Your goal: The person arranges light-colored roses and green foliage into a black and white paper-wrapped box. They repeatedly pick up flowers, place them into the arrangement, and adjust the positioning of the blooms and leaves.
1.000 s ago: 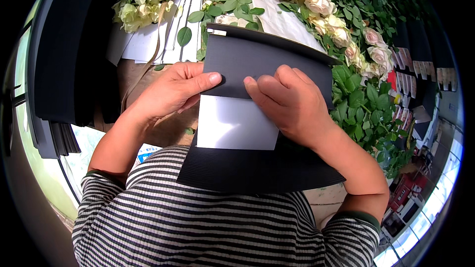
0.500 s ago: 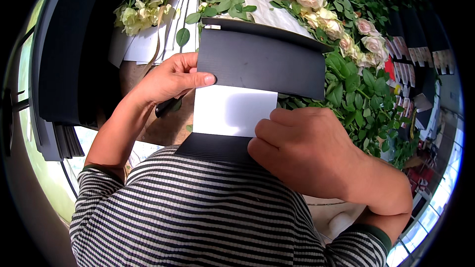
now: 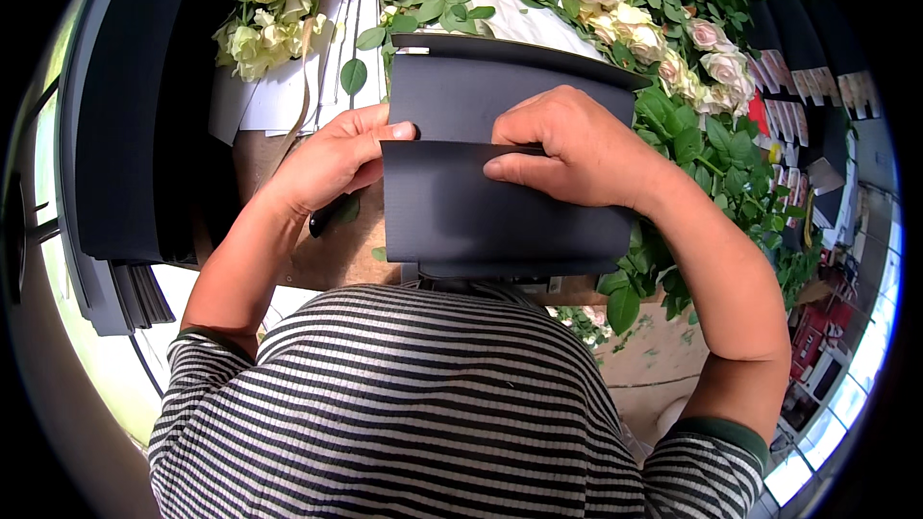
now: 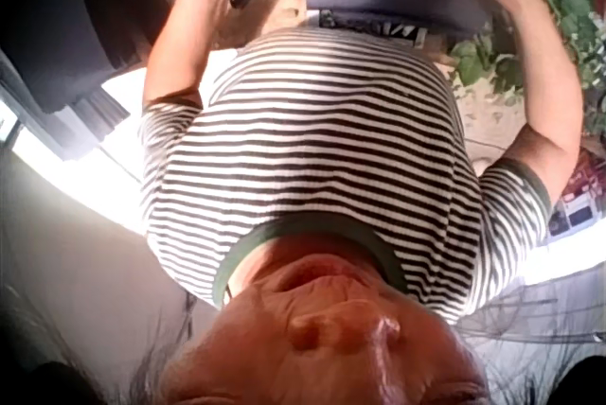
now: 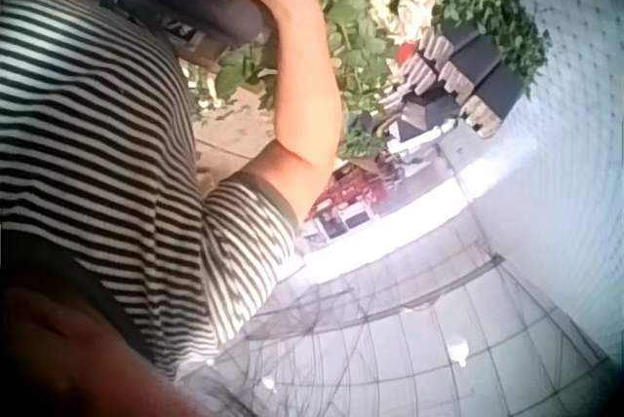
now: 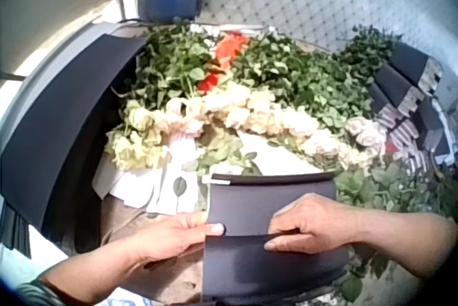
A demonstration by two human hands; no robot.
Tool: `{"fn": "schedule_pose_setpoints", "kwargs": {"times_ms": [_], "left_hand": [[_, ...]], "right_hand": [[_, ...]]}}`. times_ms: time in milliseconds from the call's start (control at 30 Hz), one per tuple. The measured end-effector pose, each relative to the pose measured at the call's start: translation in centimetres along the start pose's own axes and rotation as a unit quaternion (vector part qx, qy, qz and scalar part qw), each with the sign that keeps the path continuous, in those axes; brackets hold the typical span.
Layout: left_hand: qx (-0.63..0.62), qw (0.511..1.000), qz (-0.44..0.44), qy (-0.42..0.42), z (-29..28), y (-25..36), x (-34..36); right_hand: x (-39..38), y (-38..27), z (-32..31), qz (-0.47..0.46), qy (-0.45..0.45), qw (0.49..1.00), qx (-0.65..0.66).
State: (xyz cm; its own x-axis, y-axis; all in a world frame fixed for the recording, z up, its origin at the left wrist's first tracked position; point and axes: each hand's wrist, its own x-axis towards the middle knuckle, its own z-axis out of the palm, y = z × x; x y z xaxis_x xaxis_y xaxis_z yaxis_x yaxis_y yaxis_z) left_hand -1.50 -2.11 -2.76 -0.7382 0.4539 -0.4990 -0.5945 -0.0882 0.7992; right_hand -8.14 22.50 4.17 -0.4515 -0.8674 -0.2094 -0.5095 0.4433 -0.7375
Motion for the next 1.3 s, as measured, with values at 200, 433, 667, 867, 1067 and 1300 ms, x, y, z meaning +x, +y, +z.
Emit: {"fn": "schedule_pose_setpoints", "kwargs": {"times_ms": [200, 433, 667, 867, 1067, 1300], "left_hand": [[-0.068, 0.993, 0.086, -0.039, -0.4, -0.7, 0.0], [-0.052, 0.989, 0.128, 0.044, 2.8, -0.5, -0.6], [-0.045, 0.987, 0.127, 0.092, 3.5, -1.0, -0.4], [-0.023, 0.985, 0.121, 0.120, 3.3, -1.4, -0.3], [-0.019, 0.979, 0.142, 0.142, 3.8, -1.4, -0.2], [0.427, 0.831, 0.162, 0.318, -1.1, -6.0, -6.4]], "right_hand": [[-0.5, 0.1, 0.1, 0.053, 0.004, 0.999, -0.004], [-0.6, 0.6, 0.2, 0.015, 0.024, 1.000, 0.011], [-0.8, 2.1, 0.2, -0.045, 0.030, 0.998, 0.033], [-0.2, 0.1, 0.4, 0.055, 0.082, 0.977, -0.187], [0.6, 1.3, 3.0, -0.075, 0.333, 0.888, -0.308], [1.0, 1.6, 3.3, -0.066, 0.323, 0.896, -0.298]]}}
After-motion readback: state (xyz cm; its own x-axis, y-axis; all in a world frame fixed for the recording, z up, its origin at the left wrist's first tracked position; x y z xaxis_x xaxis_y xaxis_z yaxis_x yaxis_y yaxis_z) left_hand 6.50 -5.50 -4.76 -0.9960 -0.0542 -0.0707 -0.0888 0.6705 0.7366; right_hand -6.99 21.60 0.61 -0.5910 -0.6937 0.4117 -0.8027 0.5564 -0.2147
